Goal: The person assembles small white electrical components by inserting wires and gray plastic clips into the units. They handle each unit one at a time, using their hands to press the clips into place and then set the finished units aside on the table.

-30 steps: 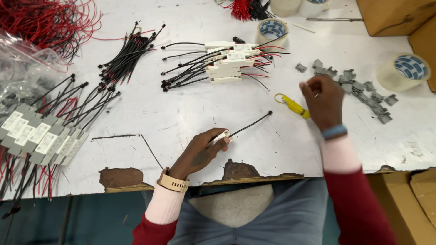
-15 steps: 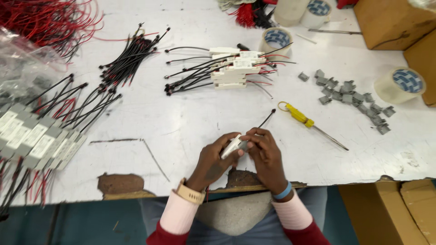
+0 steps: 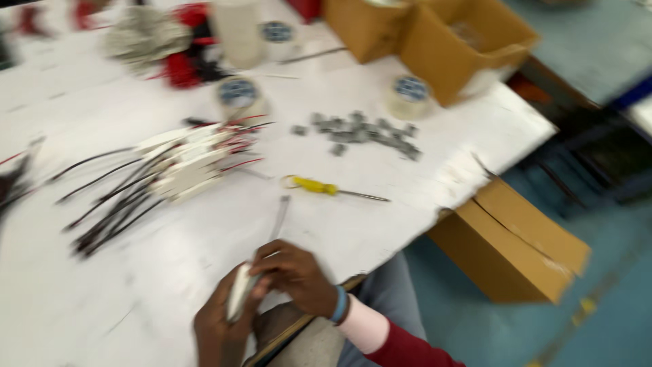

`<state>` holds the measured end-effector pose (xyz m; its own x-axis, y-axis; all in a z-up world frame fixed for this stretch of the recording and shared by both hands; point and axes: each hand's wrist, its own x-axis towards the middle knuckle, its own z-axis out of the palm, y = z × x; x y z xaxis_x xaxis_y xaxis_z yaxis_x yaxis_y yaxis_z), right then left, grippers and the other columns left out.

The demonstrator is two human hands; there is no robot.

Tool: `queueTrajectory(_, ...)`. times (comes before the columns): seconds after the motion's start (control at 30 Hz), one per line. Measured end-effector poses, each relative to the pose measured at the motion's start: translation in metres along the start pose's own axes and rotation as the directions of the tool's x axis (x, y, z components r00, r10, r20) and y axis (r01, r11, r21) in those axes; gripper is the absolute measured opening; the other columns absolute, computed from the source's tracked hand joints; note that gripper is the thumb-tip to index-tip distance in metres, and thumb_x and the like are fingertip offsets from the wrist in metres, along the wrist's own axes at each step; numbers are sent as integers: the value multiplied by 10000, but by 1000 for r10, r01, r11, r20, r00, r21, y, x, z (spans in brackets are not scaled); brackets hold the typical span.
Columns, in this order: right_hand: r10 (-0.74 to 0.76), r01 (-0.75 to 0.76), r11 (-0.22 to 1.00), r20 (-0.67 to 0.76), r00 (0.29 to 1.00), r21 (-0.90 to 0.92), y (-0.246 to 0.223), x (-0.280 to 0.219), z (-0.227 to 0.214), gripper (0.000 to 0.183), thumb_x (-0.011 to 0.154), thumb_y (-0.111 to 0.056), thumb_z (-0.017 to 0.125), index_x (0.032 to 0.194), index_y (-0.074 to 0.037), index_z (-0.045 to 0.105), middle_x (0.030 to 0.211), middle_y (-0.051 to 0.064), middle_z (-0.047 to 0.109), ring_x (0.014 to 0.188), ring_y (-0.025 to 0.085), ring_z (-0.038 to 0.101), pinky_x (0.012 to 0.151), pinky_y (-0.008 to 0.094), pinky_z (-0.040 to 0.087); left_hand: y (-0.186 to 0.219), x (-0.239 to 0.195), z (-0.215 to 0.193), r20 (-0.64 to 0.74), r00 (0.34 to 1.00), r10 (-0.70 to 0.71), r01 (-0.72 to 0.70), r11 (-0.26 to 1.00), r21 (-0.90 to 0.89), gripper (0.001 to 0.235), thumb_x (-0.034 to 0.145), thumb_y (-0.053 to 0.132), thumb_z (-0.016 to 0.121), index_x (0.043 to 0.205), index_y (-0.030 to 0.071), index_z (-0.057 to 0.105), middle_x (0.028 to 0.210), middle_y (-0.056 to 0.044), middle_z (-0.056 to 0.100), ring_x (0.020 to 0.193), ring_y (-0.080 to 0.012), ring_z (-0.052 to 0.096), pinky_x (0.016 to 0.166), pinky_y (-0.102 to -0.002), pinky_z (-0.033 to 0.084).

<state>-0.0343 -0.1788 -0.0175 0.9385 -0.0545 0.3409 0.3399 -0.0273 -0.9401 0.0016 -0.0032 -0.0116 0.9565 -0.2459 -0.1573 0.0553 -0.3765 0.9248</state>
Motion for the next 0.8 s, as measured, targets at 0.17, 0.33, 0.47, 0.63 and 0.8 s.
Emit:
queueTrajectory(0.17,96,-99,987,33,995,129,7,-5,0,199,1062,21,651,1221,-71,728,1176,79,608,928,99,686,782,223,602,-69,61,-4,238,970,-55,60,998,-15,481,889,305,695,1295,48,684,929,-102,777,826,-166,722,749,-314,567)
queueTrajectory(0.33,111,-118,948,40,993,294,13,-5,6,189,1100,22,621,1219,-78,728,1159,69,582,928,80,669,767,219,600,-146,90,-11,463,886,-21,56,997,-60,499,920,292,655,1308,-22,654,968,-130,726,889,-174,697,824,-324,547)
queueTrajectory(0.47,86,-86,971,7,996,222,7,0,8,213,1087,-4,606,1269,-89,678,1234,69,609,977,83,670,766,229,588,-177,83,-13,449,893,-25,92,987,-128,484,943,263,649,1296,-68,649,990,-142,712,906,-179,676,864,-333,534)
queueTrajectory(0.63,139,-147,987,111,984,68,11,0,6,292,1120,-52,555,1401,-75,630,1246,85,655,881,99,671,732,258,585,-159,76,-16,357,927,113,-111,993,-27,383,950,172,633,1252,-58,680,1011,-130,788,1003,-152,724,931,-295,520)
queueTrajectory(0.8,111,-117,993,209,972,19,34,-4,-6,289,1103,-126,632,1387,-74,642,1101,88,680,968,154,677,845,287,572,-81,41,-18,202,978,58,-44,997,-71,356,907,135,696,1214,-44,704,1048,-148,800,1011,-179,746,915,-301,556)
